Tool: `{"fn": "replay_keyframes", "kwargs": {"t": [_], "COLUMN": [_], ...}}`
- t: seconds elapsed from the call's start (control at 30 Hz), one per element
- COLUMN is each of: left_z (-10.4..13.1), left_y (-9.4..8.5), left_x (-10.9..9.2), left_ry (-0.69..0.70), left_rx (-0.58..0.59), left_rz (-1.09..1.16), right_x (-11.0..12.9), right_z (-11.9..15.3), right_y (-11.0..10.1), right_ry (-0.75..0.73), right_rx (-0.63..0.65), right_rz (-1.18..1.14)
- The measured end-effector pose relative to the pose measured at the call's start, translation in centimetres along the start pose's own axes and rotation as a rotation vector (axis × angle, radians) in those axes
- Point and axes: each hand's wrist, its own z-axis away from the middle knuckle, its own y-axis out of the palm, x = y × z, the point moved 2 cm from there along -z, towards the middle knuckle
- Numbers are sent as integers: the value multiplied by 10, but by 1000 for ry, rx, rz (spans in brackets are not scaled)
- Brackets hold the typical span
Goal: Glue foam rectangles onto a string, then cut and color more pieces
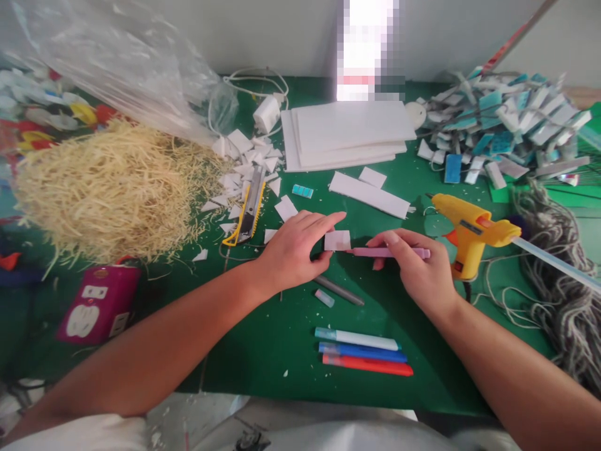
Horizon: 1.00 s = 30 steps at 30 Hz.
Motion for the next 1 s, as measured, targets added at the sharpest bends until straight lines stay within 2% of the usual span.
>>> {"fn": "replay_keyframes", "kwargs": {"t": [0.27,0.47,0.67,0.83,1.0], "left_z": [0,0,0,0,0], "left_y": [-1,0,-1,-2,0], "left_x": [0,0,-1,0,1], "left_ry": [-12,10,-1,-19,-20], "left_rx": [17,-4,8,26,29], "left_rz": [10,9,13,8,3], "right_x": [-3,-3,-3,-1,-2], "right_z": [-3,-1,-1,-1,-1], "right_y": [1,0,0,1,1], "right_ry": [-29,3,-37,-1,-30], "right_rx": [-56,9,-50,0,-61], "right_rz": [-19,39,6,39,3]}}
